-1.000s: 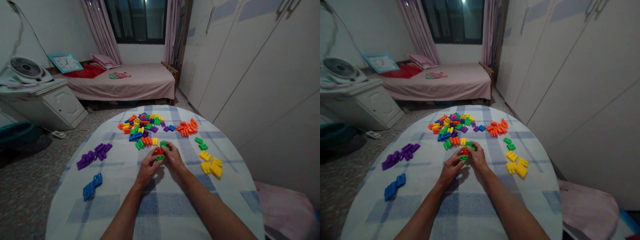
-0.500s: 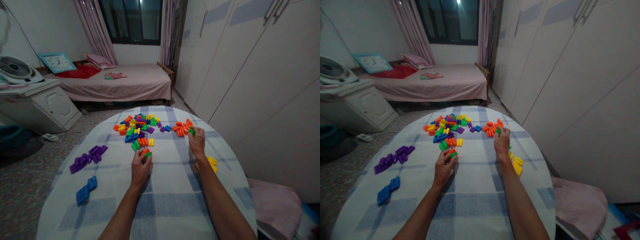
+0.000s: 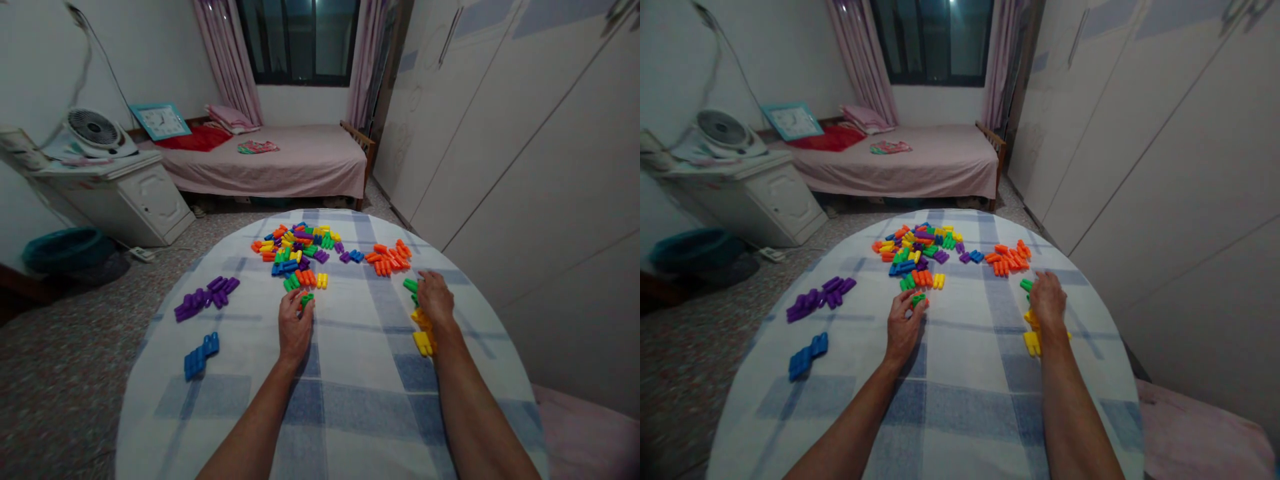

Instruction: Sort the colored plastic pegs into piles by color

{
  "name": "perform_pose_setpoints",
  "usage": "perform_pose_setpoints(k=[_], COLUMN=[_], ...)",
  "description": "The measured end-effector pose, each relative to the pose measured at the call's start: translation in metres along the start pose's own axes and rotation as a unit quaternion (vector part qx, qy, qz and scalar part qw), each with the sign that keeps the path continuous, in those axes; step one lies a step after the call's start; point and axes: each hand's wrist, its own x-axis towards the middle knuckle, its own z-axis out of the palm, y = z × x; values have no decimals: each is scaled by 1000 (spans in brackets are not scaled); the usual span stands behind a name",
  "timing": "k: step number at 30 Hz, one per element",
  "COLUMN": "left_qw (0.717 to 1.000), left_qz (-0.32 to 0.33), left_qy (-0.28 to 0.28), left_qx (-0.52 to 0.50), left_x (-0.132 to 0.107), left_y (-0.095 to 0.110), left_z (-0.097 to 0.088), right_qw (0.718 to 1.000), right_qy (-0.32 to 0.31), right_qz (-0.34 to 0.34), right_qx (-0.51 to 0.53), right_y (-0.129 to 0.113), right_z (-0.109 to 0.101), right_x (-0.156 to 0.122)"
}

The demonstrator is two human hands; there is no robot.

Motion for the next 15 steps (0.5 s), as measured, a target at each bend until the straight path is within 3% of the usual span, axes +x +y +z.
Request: perform_pose_setpoints(k=[4, 7, 10, 15], left_qw=[999, 999, 996, 989], left_qz=[-22, -31, -57, -107], left_qy=[8, 34, 66, 76], left_qx=[-24, 4, 12, -74], left_x=[2, 3, 4, 5], left_y=[3, 2, 0, -2], left_z=[-3, -7, -9, -9], right_qw=[997, 996, 998, 959], right_qy=[-47, 2, 28, -87], right_qz=[1, -3, -62, -208], right_qx=[-57, -87, -6, 171], right_y=[-10, -25, -50, -113], right_z=[-7, -16, -18, 9], right_x=[-1, 0, -2, -36])
